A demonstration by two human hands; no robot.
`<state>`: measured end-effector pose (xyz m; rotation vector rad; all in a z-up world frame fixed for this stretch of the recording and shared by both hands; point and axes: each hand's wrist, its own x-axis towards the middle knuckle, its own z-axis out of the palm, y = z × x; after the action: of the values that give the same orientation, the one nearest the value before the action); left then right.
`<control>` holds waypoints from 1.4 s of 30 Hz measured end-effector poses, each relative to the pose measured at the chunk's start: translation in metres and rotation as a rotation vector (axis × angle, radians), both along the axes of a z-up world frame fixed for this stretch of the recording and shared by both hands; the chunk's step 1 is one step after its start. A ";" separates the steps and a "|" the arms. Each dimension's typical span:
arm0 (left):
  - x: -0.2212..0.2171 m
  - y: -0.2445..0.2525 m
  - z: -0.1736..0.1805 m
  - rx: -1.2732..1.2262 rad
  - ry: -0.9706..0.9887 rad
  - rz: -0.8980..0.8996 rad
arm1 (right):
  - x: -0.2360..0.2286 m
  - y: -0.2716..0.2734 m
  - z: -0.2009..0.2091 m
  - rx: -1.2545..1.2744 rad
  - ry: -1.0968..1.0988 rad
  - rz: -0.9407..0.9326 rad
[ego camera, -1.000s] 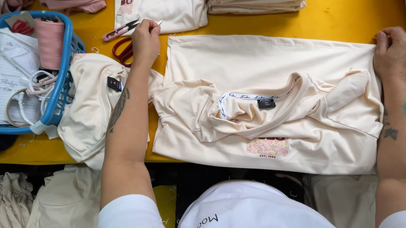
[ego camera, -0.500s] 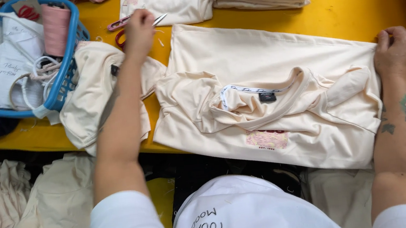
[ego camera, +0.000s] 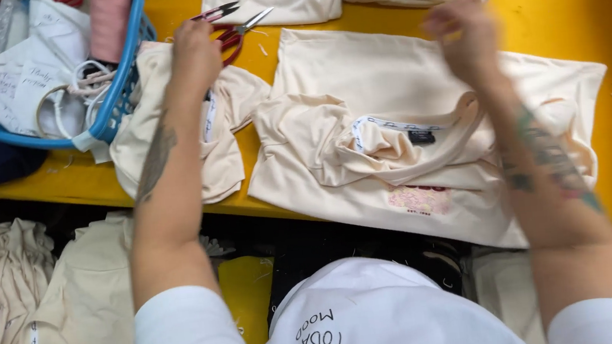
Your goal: Trimming loose threads from finished t-shirts using scissors on a production table
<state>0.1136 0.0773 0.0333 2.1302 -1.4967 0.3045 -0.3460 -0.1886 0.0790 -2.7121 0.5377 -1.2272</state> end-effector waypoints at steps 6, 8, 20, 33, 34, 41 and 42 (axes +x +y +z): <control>-0.004 -0.029 -0.013 0.217 -0.201 0.238 | 0.187 0.106 -0.032 0.367 0.070 0.081; -0.010 -0.027 0.003 0.339 -0.174 0.176 | 0.213 0.112 -0.040 0.272 0.142 -0.075; -0.015 0.014 0.059 0.325 -0.175 -0.172 | 0.241 0.079 -0.050 0.549 0.027 0.078; -0.025 -0.016 0.051 0.806 -0.243 -0.082 | 0.237 0.086 -0.033 0.711 -0.019 0.160; -0.025 -0.016 0.052 0.814 -0.240 -0.079 | 0.237 0.087 -0.033 0.737 -0.034 0.167; -0.027 -0.007 0.072 0.816 -0.152 -0.082 | 0.236 0.083 -0.036 0.626 0.015 0.172; -0.027 -0.009 0.067 0.816 -0.151 -0.082 | 0.237 0.082 -0.038 0.626 0.016 0.172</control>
<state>0.0870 0.0688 0.1005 2.6754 -2.0291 -0.2328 -0.1089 -0.1064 0.0410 -2.1841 0.5597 -0.8167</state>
